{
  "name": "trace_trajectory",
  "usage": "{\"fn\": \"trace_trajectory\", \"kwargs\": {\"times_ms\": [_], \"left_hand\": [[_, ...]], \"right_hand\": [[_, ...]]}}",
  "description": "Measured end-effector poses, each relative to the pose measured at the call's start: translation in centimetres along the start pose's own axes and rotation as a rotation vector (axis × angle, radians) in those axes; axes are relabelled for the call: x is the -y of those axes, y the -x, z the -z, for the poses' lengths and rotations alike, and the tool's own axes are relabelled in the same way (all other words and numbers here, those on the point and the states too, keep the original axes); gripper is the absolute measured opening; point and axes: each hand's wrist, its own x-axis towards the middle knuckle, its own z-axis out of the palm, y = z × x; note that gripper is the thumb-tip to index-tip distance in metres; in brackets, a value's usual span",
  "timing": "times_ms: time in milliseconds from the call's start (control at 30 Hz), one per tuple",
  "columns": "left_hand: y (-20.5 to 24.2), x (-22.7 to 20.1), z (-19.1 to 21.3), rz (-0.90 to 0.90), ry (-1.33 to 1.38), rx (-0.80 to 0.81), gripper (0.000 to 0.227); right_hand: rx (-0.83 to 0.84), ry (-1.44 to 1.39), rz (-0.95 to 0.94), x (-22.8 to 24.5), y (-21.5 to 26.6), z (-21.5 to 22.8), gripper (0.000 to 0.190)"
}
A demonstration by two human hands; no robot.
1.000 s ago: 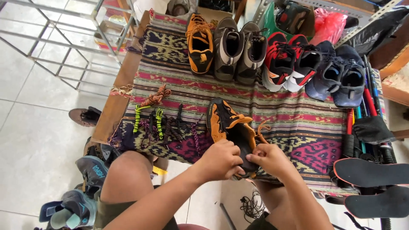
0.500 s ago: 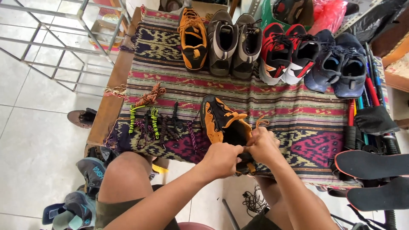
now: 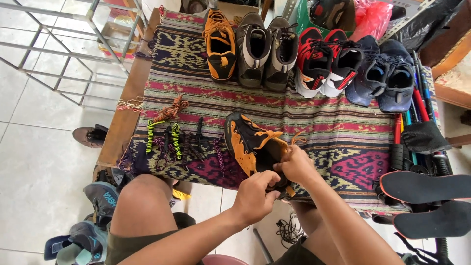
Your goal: The person sits and laces an orange and black shoe by hand, threading the laces through the eyelets and tying them. They then place the shoe on a patterned mat and pick up a second shoe to begin lacing it as well.
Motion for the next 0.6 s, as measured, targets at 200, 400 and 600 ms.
{"fn": "trace_trajectory", "kwargs": {"times_ms": [200, 400, 600], "left_hand": [[-0.8, 1.7, -0.5, 0.014, -0.244, 0.064, 0.01], [-1.9, 1.7, -0.4, -0.016, -0.367, 0.193, 0.012], [-2.1, 1.3, -0.7, -0.029, -0.502, 0.279, 0.009]], "right_hand": [[0.188, 0.052, 0.087, 1.7, 3.0, 2.6, 0.042], [0.438, 0.016, 0.139, -0.9, 0.9, 4.1, 0.037], [0.322, -0.142, 0.015, -0.7, 0.3, 2.4, 0.028]]}}
